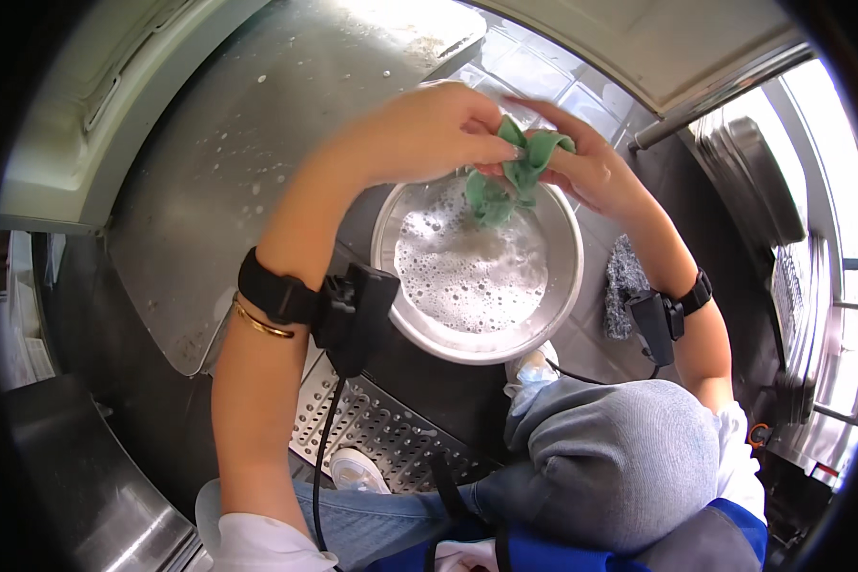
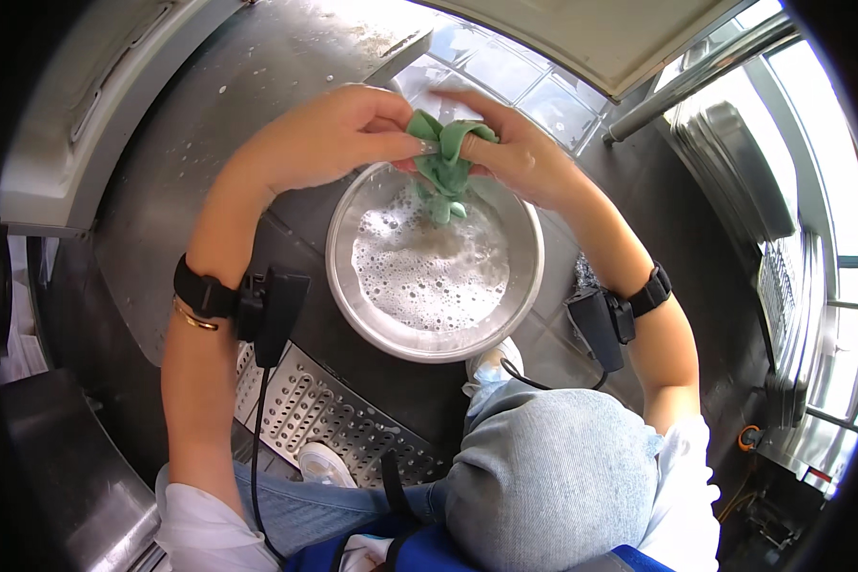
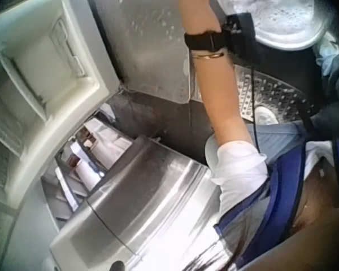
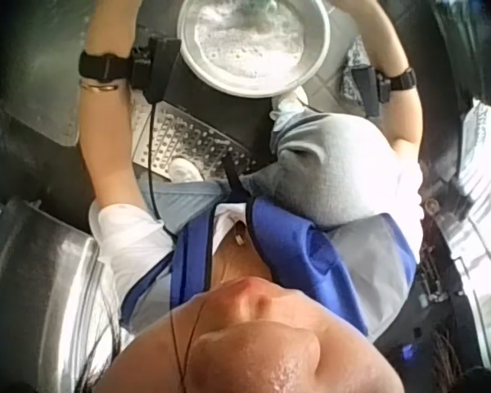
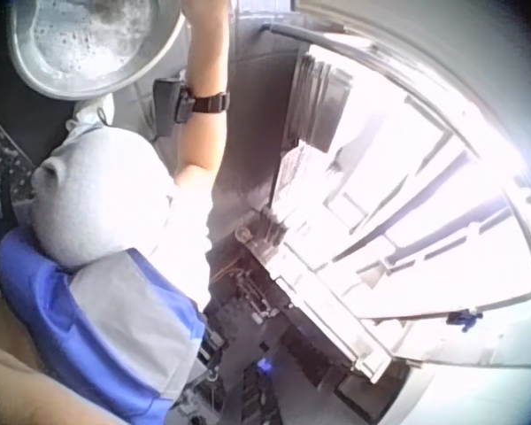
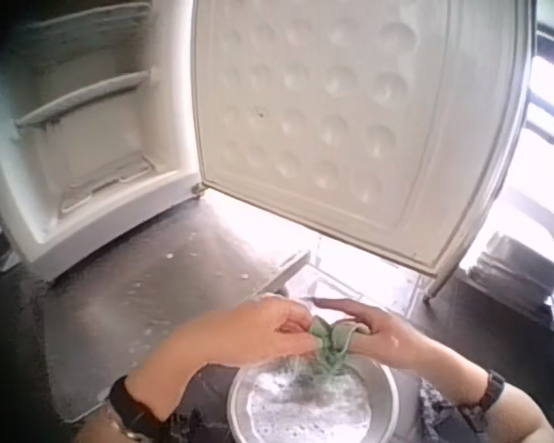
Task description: Cleaning the interior and exterior of a small refrigerator using a scouring pad and soapy water.
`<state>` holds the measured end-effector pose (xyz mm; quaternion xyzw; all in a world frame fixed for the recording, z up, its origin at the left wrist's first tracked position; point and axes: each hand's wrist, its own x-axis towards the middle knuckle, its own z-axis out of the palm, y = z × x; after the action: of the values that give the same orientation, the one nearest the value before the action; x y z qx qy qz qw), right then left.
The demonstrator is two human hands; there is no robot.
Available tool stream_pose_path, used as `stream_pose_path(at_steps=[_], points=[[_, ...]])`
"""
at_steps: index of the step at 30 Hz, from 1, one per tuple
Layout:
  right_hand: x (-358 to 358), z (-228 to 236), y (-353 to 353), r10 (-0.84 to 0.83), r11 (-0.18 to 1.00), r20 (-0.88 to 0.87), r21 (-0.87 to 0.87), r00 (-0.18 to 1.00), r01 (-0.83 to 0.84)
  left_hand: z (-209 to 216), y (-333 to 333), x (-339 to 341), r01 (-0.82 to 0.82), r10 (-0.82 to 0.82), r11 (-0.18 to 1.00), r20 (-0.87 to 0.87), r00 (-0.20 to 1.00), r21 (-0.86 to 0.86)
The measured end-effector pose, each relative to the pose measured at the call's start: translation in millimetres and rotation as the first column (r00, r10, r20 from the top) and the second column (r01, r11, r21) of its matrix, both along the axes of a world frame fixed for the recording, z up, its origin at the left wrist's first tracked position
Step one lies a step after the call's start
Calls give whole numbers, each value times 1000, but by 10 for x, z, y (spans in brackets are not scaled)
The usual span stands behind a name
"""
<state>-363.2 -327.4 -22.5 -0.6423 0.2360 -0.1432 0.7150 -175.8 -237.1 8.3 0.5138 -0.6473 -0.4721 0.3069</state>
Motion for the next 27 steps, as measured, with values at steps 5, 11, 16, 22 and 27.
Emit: stream_pose_path(at_steps=[5, 11, 16, 22, 27], points=[[82, -180, -6, -154, 961, -32, -238, 988, 142, -119, 96, 288, -154, 117, 963, 171, 978, 223], [184, 243, 150, -423, 887, 258, 312, 869, 339, -1032, 1, -142, -247, 235, 969, 275, 932, 8], [-118, -208, -263, -604, 752, 242, 488, 759, 443, -900, -68, -387, -457, 455, 882, 40, 889, 116], [-145, -929, 59, -642, 452, -126, 734, 756, 506, -961, -32, -715, -523, 663, 738, -598, 449, 425], [-243, -1265, 186, -234, 376, 378, 885, 896, -275, -978, 20, -721, -393, 615, 765, -760, 211, 510]])
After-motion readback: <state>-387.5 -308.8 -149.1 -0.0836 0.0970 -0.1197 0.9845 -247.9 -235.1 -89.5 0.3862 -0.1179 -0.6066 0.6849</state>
